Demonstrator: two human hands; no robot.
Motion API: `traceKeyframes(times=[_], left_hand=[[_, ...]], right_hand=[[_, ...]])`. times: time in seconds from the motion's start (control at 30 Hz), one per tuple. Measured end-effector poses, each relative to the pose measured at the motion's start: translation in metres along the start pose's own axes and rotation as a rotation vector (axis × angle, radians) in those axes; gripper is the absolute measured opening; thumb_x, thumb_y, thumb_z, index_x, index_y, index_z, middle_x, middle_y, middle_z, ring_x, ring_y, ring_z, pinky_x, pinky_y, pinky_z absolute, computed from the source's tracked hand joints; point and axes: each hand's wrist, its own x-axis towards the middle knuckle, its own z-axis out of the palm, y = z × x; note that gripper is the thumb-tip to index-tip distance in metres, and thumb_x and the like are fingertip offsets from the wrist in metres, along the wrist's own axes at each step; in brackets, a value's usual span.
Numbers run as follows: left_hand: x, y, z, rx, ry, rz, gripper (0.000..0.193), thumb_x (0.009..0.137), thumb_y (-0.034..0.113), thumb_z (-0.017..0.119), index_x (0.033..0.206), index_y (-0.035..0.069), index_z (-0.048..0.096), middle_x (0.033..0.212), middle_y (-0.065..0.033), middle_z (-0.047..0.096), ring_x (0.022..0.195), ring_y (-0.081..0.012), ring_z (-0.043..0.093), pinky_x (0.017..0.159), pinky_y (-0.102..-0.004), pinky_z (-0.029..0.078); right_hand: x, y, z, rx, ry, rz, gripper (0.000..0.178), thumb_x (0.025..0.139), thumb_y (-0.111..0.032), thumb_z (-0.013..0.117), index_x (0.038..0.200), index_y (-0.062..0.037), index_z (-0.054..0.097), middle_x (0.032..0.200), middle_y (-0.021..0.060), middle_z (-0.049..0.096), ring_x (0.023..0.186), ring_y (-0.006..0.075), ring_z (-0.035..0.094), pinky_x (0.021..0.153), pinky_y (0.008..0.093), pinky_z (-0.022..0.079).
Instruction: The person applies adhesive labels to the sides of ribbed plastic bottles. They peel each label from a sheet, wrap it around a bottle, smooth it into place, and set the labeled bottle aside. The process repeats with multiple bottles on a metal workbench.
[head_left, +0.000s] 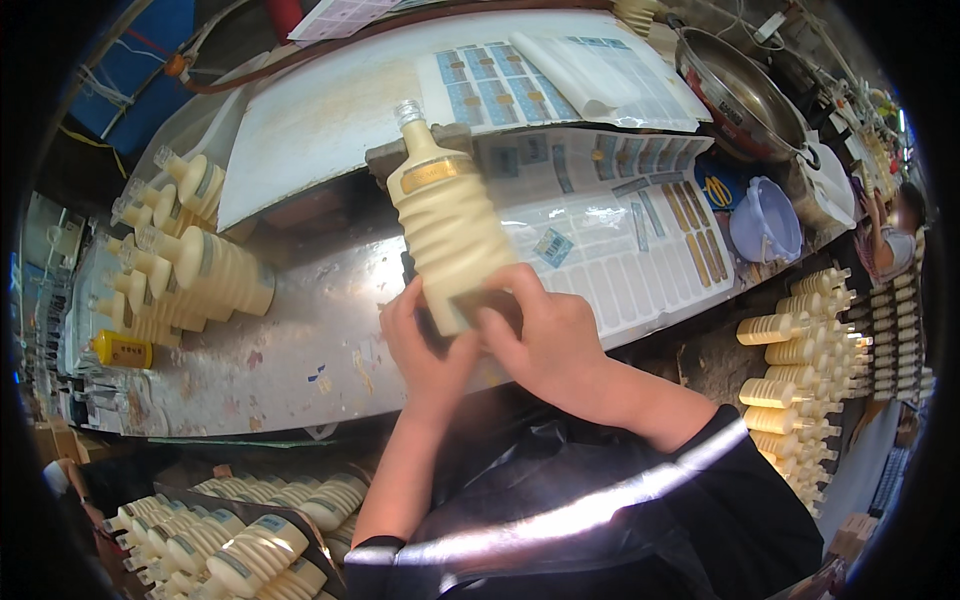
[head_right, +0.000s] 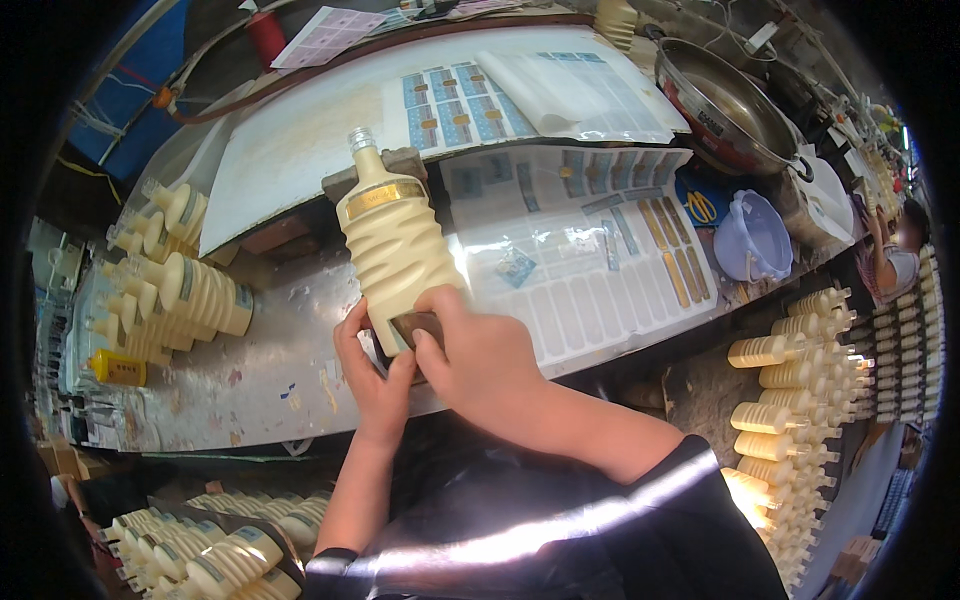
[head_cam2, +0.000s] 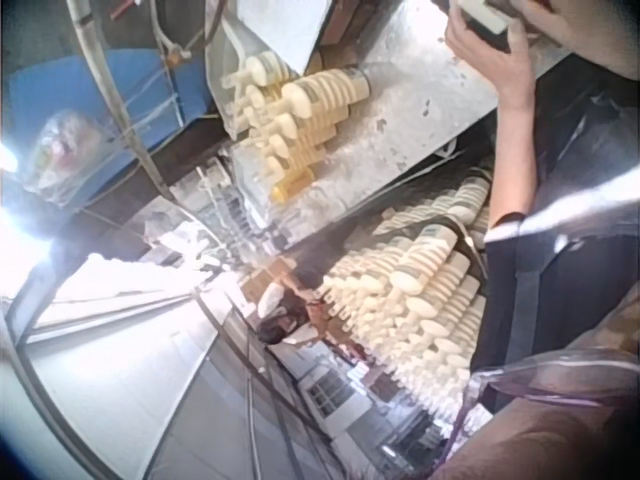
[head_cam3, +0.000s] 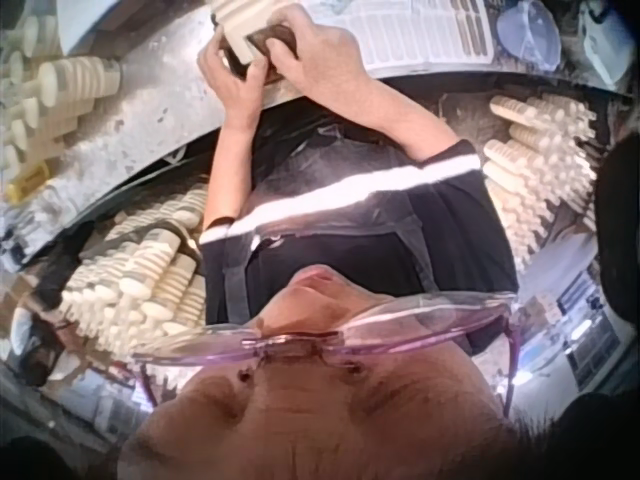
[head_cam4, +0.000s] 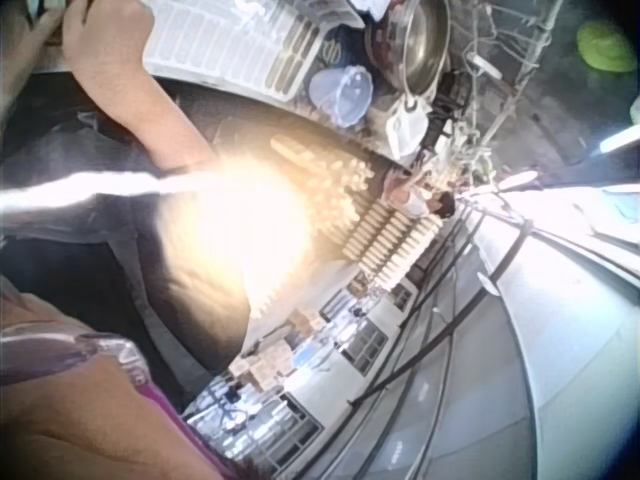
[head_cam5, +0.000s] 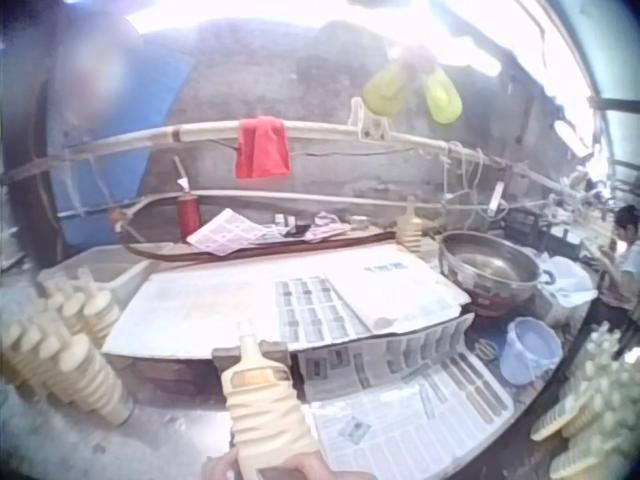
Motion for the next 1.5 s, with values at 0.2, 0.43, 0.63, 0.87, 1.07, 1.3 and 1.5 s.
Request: traceKeyframes(times=[0.2, 0.43, 0.63, 0.87, 1.07, 1.3, 1.5], left_hand=[[0.002, -0.002, 0.003, -0.068, 0.007, -0.204, 0.078, 0.081, 0.032, 0.075, 0.144, -0.002, 0.045, 0.123, -0.0172, 0.053, 0.116, -0.0349, 0.050, 0.104, -0.0489, 0.038], [0.006, 0.012, 0.014, 0.180, 0.002, -0.282, 0.066, 0.093, 0.033, 0.061, 0.145, -0.004, 0.045, 0.129, -0.0205, 0.051, 0.123, -0.0388, 0.045, 0.110, -0.0508, 0.032], [-0.001, -0.004, 0.013, 0.097, 0.005, -0.178, 0.054, 0.107, 0.029, 0.041, 0.147, -0.006, 0.044, 0.130, -0.0195, 0.051, 0.124, -0.0345, 0.046, 0.111, -0.0447, 0.032], [0.004, 0.000, 0.008, -0.092, 0.006, -0.293, 0.056, 0.110, 0.034, 0.039, 0.148, -0.007, 0.044, 0.131, -0.0191, 0.051, 0.122, -0.0323, 0.048, 0.109, -0.0422, 0.036], [0.007, 0.008, 0.011, 0.137, -0.037, -0.233, 0.057, 0.102, 0.031, 0.051, 0.144, -0.007, 0.047, 0.123, -0.0207, 0.052, 0.119, -0.0372, 0.047, 0.109, -0.0460, 0.034], [0.004, -0.001, 0.008, -0.104, -0.031, -0.317, 0.057, 0.105, 0.031, 0.049, 0.146, -0.006, 0.045, 0.134, -0.0200, 0.047, 0.127, -0.0341, 0.045, 0.114, -0.0434, 0.031], [0.006, -0.004, 0.002, -0.354, -0.011, -0.428, 0.049, 0.107, 0.026, 0.051, 0.147, -0.002, 0.047, 0.129, -0.0120, 0.054, 0.121, -0.0215, 0.052, 0.109, -0.0352, 0.038]], right_hand=[[0.002, 0.041, -0.010, 0.041, -0.036, 0.271, 0.030, 0.096, -0.025, 0.059, 0.120, -0.0080, 0.055, 0.076, 0.0225, 0.069, 0.075, 0.0454, 0.068, 0.069, 0.0538, 0.053], [-0.007, 0.018, -0.003, 0.128, -0.073, 0.180, 0.029, 0.099, -0.026, 0.058, 0.122, -0.0107, 0.053, 0.081, 0.0237, 0.069, 0.077, 0.0475, 0.067, 0.070, 0.0547, 0.052], [-0.007, 0.068, 0.002, 0.232, 0.005, 0.336, 0.030, 0.098, -0.026, 0.059, 0.121, -0.0075, 0.053, 0.075, 0.0221, 0.067, 0.071, 0.0452, 0.065, 0.066, 0.0502, 0.049], [-0.011, 0.028, -0.004, 0.343, 0.022, 0.292, 0.028, 0.098, -0.026, 0.059, 0.121, -0.0105, 0.054, 0.076, 0.0212, 0.068, 0.073, 0.0455, 0.067, 0.068, 0.0526, 0.051], [-0.005, 0.033, 0.006, 0.041, 0.035, 0.097, 0.024, 0.099, -0.018, 0.062, 0.118, -0.0074, 0.053, 0.069, 0.0141, 0.066, 0.059, 0.0302, 0.065, 0.058, 0.0387, 0.049], [-0.013, 0.074, 0.008, 0.245, 0.058, 0.344, 0.029, 0.099, -0.023, 0.058, 0.123, -0.0073, 0.055, 0.083, 0.0221, 0.070, 0.080, 0.0430, 0.070, 0.072, 0.0477, 0.053], [-0.013, 0.056, -0.001, 0.205, 0.170, 0.025, 0.024, 0.099, -0.002, 0.063, 0.122, -0.0002, 0.056, 0.114, 0.0167, 0.068, 0.102, 0.0249, 0.072, 0.090, 0.0323, 0.055]])
